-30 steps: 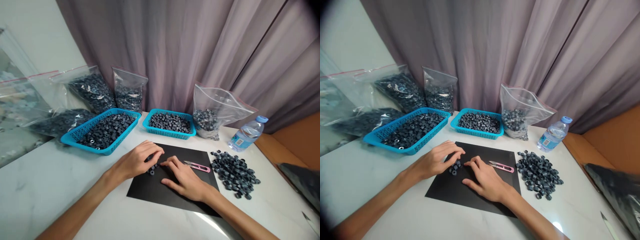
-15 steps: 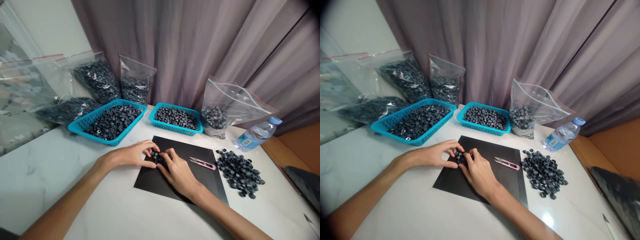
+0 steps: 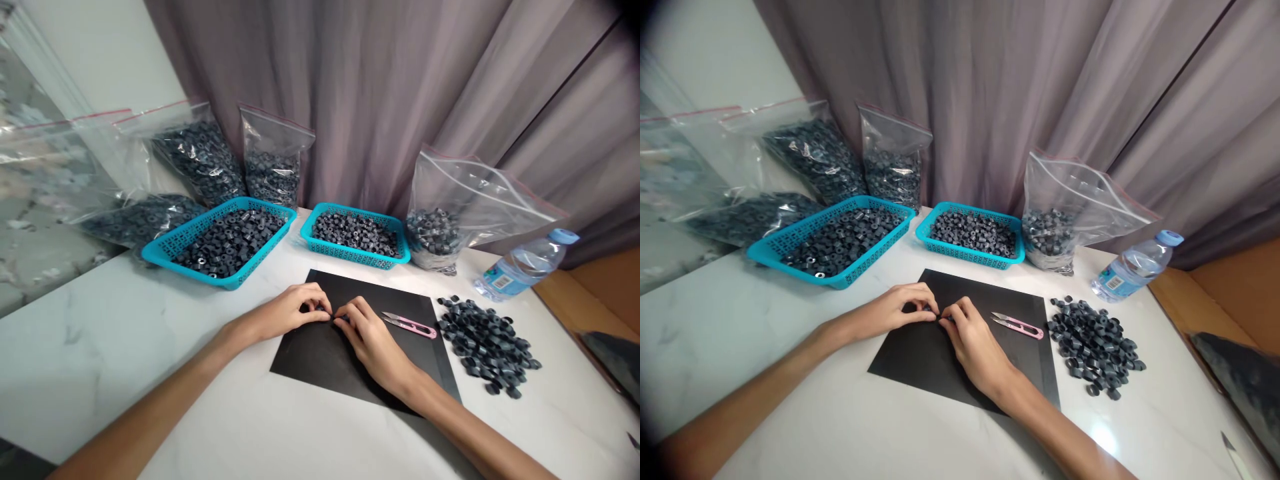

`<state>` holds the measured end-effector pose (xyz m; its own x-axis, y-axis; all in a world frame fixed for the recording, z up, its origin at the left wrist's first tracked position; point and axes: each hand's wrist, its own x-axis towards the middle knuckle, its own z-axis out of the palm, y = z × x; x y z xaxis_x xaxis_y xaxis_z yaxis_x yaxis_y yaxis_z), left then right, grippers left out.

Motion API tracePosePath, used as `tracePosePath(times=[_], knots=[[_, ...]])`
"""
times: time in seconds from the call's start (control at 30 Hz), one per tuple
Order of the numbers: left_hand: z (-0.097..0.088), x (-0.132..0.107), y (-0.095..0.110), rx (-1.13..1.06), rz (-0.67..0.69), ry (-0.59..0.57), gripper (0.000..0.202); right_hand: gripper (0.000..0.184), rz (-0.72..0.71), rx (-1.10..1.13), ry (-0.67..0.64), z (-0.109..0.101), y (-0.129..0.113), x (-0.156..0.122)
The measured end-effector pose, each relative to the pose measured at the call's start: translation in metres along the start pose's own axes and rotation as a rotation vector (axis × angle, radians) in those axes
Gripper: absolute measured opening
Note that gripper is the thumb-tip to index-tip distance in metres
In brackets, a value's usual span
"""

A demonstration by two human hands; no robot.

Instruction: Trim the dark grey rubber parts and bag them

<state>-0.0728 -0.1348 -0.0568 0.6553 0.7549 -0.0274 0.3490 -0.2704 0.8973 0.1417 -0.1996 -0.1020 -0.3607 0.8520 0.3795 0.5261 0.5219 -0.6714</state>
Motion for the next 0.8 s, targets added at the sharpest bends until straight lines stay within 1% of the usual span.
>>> tracePosePath(times=[0.13, 0.3, 0.37, 0.47, 0.6, 0.7, 0.8], knots=[[0.013, 0.002, 0.004, -0.244, -0.076, 0.051, 0.015, 0.013, 0.061, 0.115, 0.100, -0.004, 0.005, -0.003], [0.028, 0.002, 0.013, -0.642, -0.218, 0.135, 0.020, 0.017, 0.160, 0.181, 0.216, -0.004, 0.010, -0.003], [0.033, 0.003, 0.015, -0.789, -0.290, 0.144, 0.021, 0.019, 0.195, 0.198, 0.242, -0.003, 0.013, -0.002], [0.040, 0.004, 0.015, -0.967, -0.403, 0.125, 0.020, 0.022, 0.232, 0.227, 0.261, -0.002, 0.016, -0.002], [0.050, 0.006, 0.014, -1.133, -0.467, 0.125, 0.022, 0.025, 0.261, 0.253, 0.274, -0.002, 0.017, -0.002], [0.054, 0.006, 0.014, -1.205, -0.472, 0.131, 0.027, 0.026, 0.273, 0.261, 0.280, -0.002, 0.016, -0.001], [0.055, 0.006, 0.016, -1.240, -0.460, 0.134, 0.031, 0.026, 0.279, 0.264, 0.275, -0.002, 0.016, -0.001]])
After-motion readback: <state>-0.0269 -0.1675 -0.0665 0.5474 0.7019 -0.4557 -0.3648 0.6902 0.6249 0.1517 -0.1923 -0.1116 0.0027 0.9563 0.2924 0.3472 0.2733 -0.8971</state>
